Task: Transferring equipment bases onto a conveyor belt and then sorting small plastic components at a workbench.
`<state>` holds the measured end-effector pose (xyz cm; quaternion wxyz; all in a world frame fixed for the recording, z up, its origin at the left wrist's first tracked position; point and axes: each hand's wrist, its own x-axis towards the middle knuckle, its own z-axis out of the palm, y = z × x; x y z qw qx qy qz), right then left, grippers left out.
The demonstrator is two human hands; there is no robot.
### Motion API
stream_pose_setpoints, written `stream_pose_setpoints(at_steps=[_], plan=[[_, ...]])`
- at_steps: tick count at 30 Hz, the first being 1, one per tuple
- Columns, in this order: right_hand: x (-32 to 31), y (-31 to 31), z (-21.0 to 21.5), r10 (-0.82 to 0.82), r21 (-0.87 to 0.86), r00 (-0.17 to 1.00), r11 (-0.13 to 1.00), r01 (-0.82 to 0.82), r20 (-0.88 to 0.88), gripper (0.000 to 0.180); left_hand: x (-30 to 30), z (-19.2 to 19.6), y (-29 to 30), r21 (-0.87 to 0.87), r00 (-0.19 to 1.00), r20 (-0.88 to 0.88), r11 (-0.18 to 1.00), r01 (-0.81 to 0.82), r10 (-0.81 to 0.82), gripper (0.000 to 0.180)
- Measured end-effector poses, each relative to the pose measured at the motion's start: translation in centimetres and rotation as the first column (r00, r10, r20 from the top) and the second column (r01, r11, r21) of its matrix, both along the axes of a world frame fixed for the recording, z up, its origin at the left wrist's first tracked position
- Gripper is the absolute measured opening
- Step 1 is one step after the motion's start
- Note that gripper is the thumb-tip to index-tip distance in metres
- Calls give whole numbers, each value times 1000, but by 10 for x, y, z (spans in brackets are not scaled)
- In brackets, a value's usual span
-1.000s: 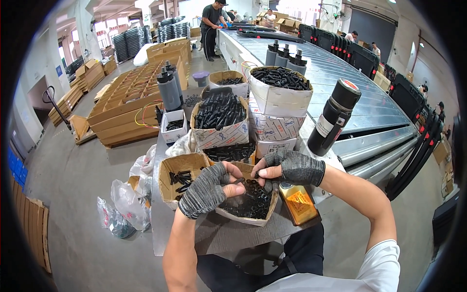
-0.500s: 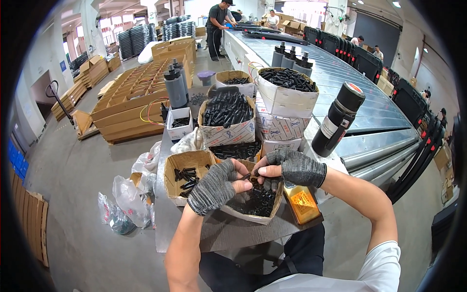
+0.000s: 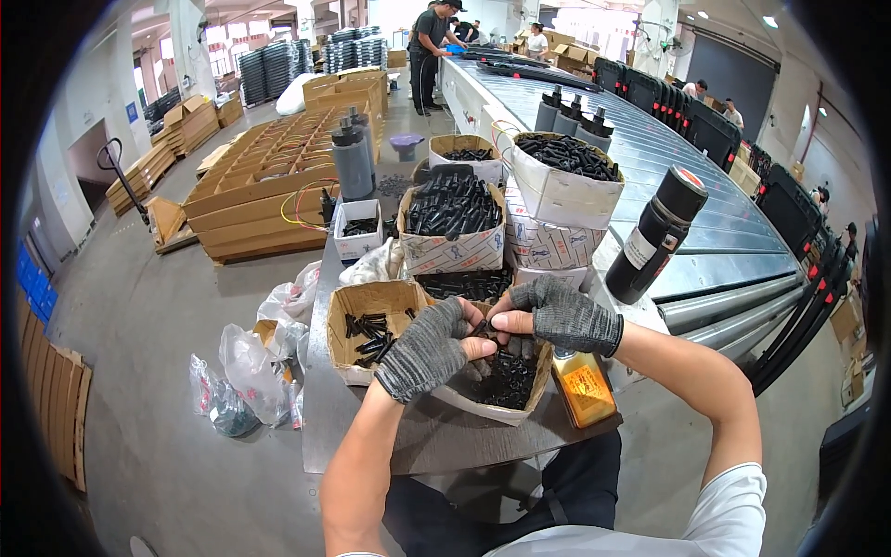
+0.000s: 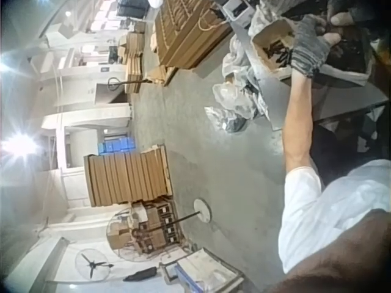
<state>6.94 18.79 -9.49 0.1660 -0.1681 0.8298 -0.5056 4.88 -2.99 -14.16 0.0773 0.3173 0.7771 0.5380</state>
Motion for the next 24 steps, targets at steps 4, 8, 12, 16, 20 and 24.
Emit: stream_pose_setpoints(at_steps=[4, 8, 12, 16, 20, 24], plan=[[1, -2, 1, -34, -80, 999, 996, 32, -27, 35, 0, -4, -1, 18, 997, 67, 999, 26, -27, 38], [-1, -2, 8, -29, -9, 996, 1000, 29, -90, 35, -1, -2, 0, 11, 997, 67, 1000, 23, -24, 38], [-3, -2, 13, 10, 38, 1000, 999, -10, -10, 33, 1, -2, -2, 27, 999, 53, 1000, 8, -10, 38], [-5, -4, 10, 23, 32, 1000, 999, -23, 6, 32, -4, -11, 0, 38, 1000, 15, 999, -4, 3, 41], [-7, -6, 4, -14, 28, 1000, 1000, 13, 17, 32, -1, -6, 0, 41, 995, 96, 999, -14, 10, 41], [-3, -11, 5, -19, 15, 999, 1000, 20, -37, 35, -3, -8, -1, -11, 999, 11, 999, -31, 31, 43]])
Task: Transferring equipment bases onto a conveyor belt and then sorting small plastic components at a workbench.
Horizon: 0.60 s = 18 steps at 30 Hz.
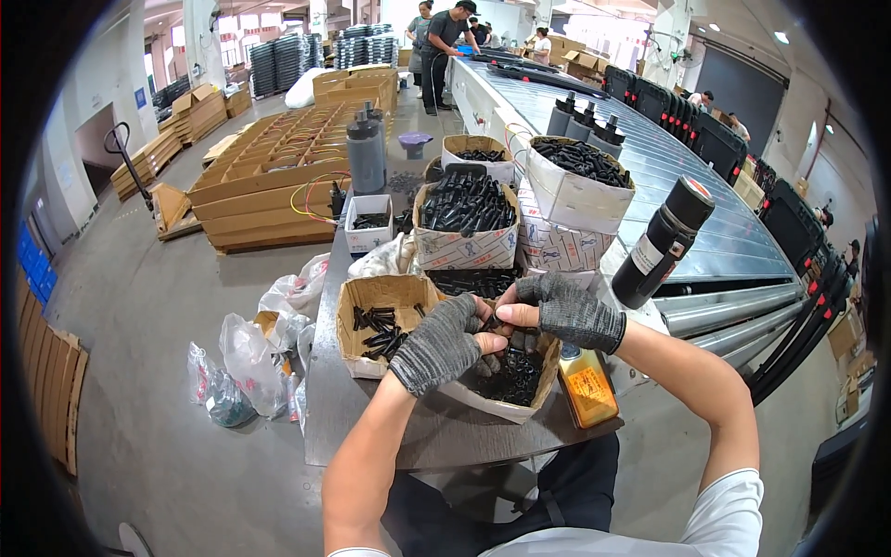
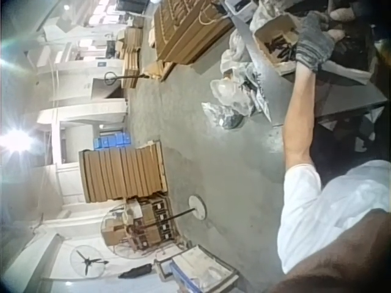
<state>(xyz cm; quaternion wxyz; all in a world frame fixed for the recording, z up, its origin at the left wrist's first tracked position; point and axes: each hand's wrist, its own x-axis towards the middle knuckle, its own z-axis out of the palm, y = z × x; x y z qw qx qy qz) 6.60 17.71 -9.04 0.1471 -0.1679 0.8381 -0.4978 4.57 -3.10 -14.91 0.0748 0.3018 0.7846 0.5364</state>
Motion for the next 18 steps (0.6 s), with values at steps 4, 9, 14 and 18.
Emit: stream_pose_setpoints(at_steps=[4, 9, 14, 18], plan=[[0, 0, 0, -35, -18, 994, 999, 37, 103, 40, -2, -3, 1, -30, 1000, 11, 999, 19, -19, 45], [0, -1, 0, -39, -2, 996, 999, 39, 75, 42, -2, -4, 2, -1, 999, 46, 1000, 25, -25, 43], [0, -2, -4, -33, -62, 999, 997, 35, 25, 41, 1, 2, 0, -2, 998, 60, 1000, 13, -13, 43], [-1, 0, -6, -56, -105, 994, 992, 65, 92, 40, 1, 0, 3, 54, 996, 87, 998, 22, -27, 43]])
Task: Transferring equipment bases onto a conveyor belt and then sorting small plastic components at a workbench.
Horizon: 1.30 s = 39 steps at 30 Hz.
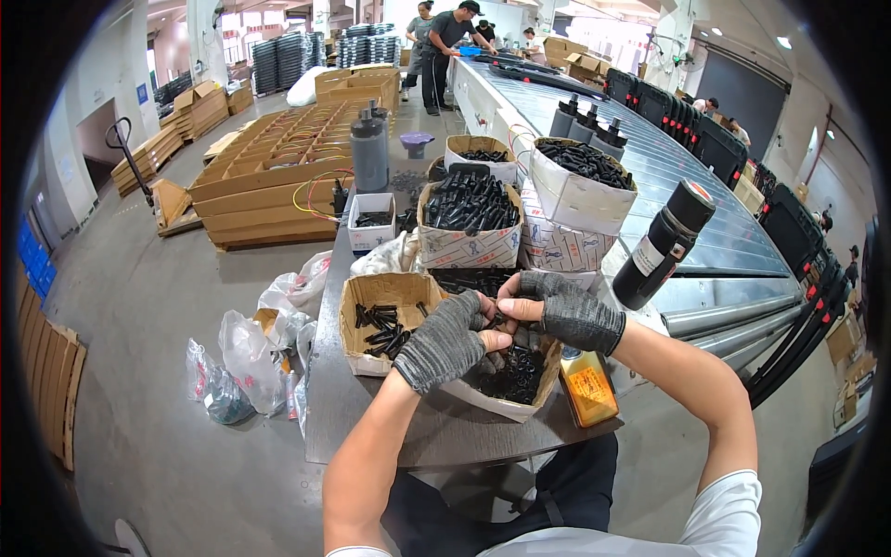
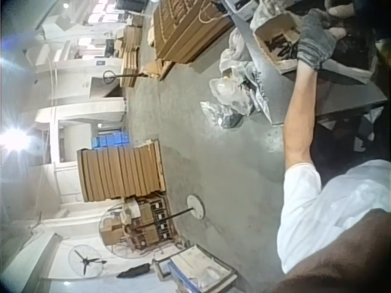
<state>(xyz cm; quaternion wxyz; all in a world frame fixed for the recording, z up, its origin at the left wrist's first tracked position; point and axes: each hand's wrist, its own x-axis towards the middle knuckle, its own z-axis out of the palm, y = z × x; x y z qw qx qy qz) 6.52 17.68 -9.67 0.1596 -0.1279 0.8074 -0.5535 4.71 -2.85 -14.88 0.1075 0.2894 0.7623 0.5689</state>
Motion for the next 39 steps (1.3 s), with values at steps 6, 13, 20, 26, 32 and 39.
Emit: stream_pose_setpoints(at_steps=[6, 13, 20, 26, 32, 39], plan=[[-2, -1, -4, -15, 67, 996, 998, 22, -92, 37, -3, -3, 0, 9, 999, -38, 1000, -7, 7, 43], [6, -5, 1, 52, 128, 968, 992, -21, -245, 33, 0, 3, -2, -49, 996, -80, 998, -43, 39, 42], [7, -5, 0, 95, 125, 941, 990, -57, -325, 26, 1, 0, 0, 18, 994, -105, 999, -31, 33, 45], [8, 16, 12, 207, 303, 954, 944, -135, -219, 25, 3, 4, -3, 70, 1000, 11, 997, 12, -13, 41], [25, 2, 8, 153, 303, 842, 953, 13, -517, 28, 4, 4, 1, 77, 1000, -7, 997, 24, -23, 40], [33, -19, 3, 52, 222, 881, 973, 61, -470, 28, 0, -3, 3, 98, 979, -195, 994, -48, 67, 37]])
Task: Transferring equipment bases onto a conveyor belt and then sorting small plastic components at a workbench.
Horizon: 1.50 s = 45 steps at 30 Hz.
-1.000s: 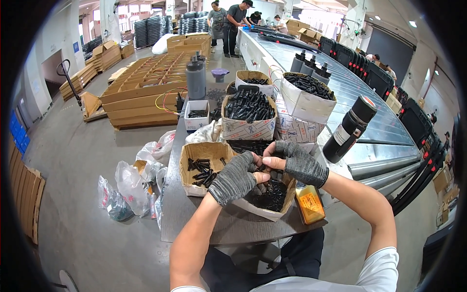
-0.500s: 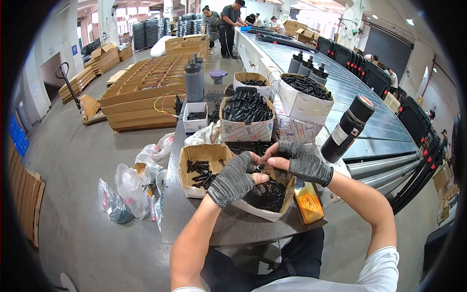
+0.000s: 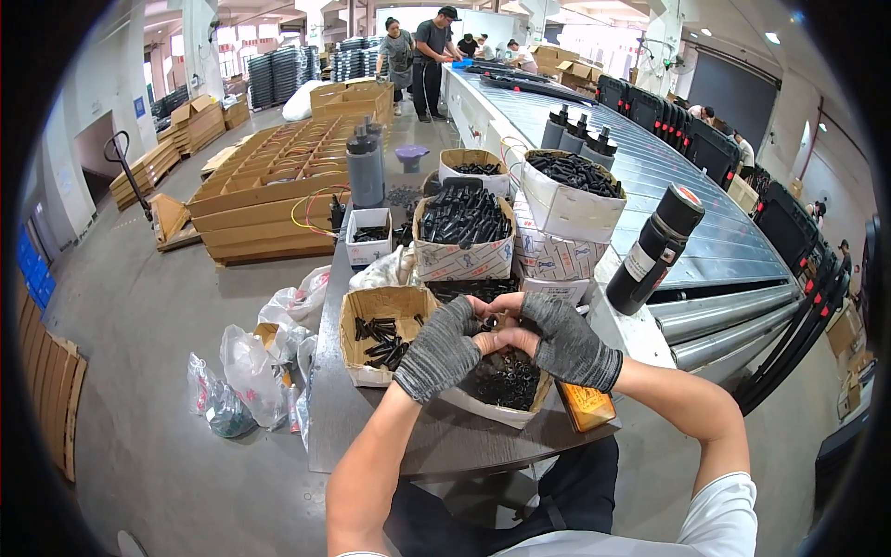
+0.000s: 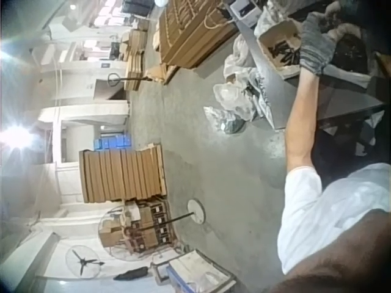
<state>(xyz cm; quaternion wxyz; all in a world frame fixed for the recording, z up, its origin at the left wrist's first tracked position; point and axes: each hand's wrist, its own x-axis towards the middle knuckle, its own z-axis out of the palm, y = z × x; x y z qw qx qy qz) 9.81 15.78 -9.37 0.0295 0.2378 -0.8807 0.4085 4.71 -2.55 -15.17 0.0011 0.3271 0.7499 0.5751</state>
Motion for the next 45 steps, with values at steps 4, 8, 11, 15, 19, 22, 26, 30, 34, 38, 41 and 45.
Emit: stream_pose_setpoints(at_steps=[4, 8, 11, 15, 19, 22, 26, 30, 34, 38, 41, 45], plan=[[-14, 8, -7, 66, -95, 991, 992, -78, -115, 25, 2, 1, -1, 19, 997, 76, 1000, -7, 6, 40], [-22, 9, -6, 30, -15, 990, 999, -32, -135, 23, 4, 7, 1, 27, 993, 122, 1000, -9, 5, 38], [-22, 11, 1, 46, -6, 995, 999, -47, -94, 21, 3, 5, 3, 69, 993, 119, 998, 13, -21, 37], [-23, 12, 14, 129, -78, 989, 989, -124, 66, 20, 9, 13, -4, 86, 985, 159, 995, 50, -64, 40], [-26, 20, 13, 155, -73, 977, 987, -146, 144, 22, 10, 14, 2, 134, 972, 214, 989, 64, -92, 38], [-28, 22, 10, 157, -65, 982, 986, -150, 106, 23, 10, 15, 4, 124, 971, 229, 991, 47, -74, 40], [-28, 19, 12, 137, -120, 988, 984, -129, 66, 20, 16, 20, 4, 253, 943, 263, 958, 135, -202, 49], [-24, 20, 19, 98, 1, 995, 995, -98, 3, 23, 15, 24, 1, 77, 942, 313, 992, 104, -123, 52], [-25, 20, 24, 83, 14, 996, 996, -83, -13, 23, 12, 20, 1, 101, 928, 352, 991, 88, -119, 49], [-31, 20, 23, 159, 10, 987, 987, -159, -25, 19, 14, 18, 6, 348, 927, 319, 934, 77, -196, 45], [-30, 22, 28, 147, 27, 989, 989, -147, -14, 19, 15, 23, 4, 278, 903, 402, 960, 41, -155, 38], [-31, 21, 27, 158, 59, 986, 986, -154, -57, 18, 16, 24, 3, 280, 904, 399, 959, 36, -150, 40]])
